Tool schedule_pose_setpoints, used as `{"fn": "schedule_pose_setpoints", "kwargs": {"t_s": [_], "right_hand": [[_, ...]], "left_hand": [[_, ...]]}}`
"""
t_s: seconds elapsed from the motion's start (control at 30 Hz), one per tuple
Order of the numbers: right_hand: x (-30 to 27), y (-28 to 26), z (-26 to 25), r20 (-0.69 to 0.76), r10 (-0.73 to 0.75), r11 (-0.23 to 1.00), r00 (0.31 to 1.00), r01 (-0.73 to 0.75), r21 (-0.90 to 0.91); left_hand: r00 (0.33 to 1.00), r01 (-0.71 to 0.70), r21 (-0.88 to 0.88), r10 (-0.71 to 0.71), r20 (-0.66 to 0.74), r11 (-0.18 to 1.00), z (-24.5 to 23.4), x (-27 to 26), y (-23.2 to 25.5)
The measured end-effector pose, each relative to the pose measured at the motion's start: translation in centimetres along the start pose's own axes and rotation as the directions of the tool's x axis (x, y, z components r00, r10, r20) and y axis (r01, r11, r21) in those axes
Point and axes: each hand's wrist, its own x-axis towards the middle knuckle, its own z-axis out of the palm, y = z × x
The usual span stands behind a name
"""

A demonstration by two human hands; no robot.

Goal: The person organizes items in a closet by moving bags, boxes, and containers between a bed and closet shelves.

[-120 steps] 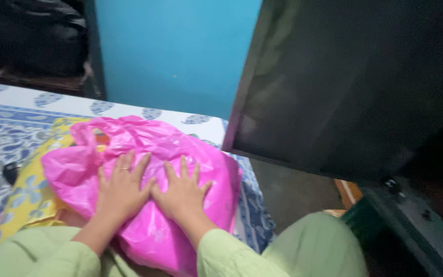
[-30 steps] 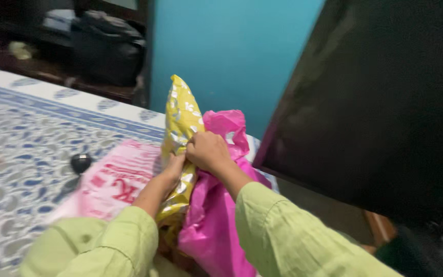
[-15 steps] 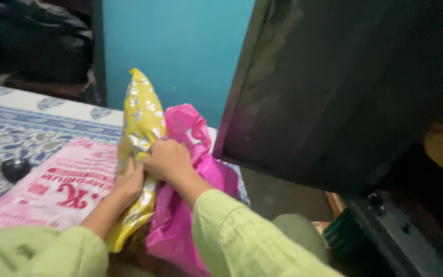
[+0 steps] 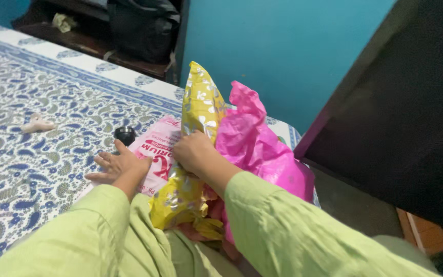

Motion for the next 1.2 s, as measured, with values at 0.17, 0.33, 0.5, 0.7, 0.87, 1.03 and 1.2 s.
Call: {"fn": "schedule_pose_setpoints", "kwargs": {"t_s": [0.17,0.33,0.5,0.7,0.87,1.03,1.2], "right_hand": [[3.3,-2.0,1.1,0.084,0.02,0.997,0.996,-0.027,0.076],[2.1,-2.9,0.5,-0.02,0.063,0.993,0.998,-0.06,0.106],[0.2,-2.0,-2.5,0.143,0.275,0.869,0.951,-0.309,0.387],[-1.0,4.9,-2.3,0.188,0.493,0.689,0.849,-0.513,0.512],[-3.9,15.0,-0.9,0.323,0.432,0.608,0.842,-0.537,0.585],[-5.7,13.4,0.4,0.238,0.518,0.703,0.822,-0.567,0.429],[-6.0,9.7,0.1,0.24,0.513,0.729,0.824,-0.566,0.385]], "left_hand": [[0.978,0.163,-0.039,-0.157,0.135,0.986,2.5,2.8,-2.2],[0.986,0.166,-0.176,-0.166,0.014,0.97,3.1,2.9,-1.8],[0.877,-0.479,-0.175,0.474,-0.076,0.86,-1.2,-4.8,1.2],[0.767,-0.638,-0.385,0.506,-0.396,0.667,-0.6,-11.4,8.2],[0.754,-0.657,-0.459,0.525,-0.395,0.598,0.6,-17.2,16.7],[0.799,-0.601,-0.391,0.538,-0.269,0.697,-0.3,-20.6,16.0],[0.791,-0.612,-0.355,0.557,-0.254,0.707,-1.1,-20.7,12.8]]}}
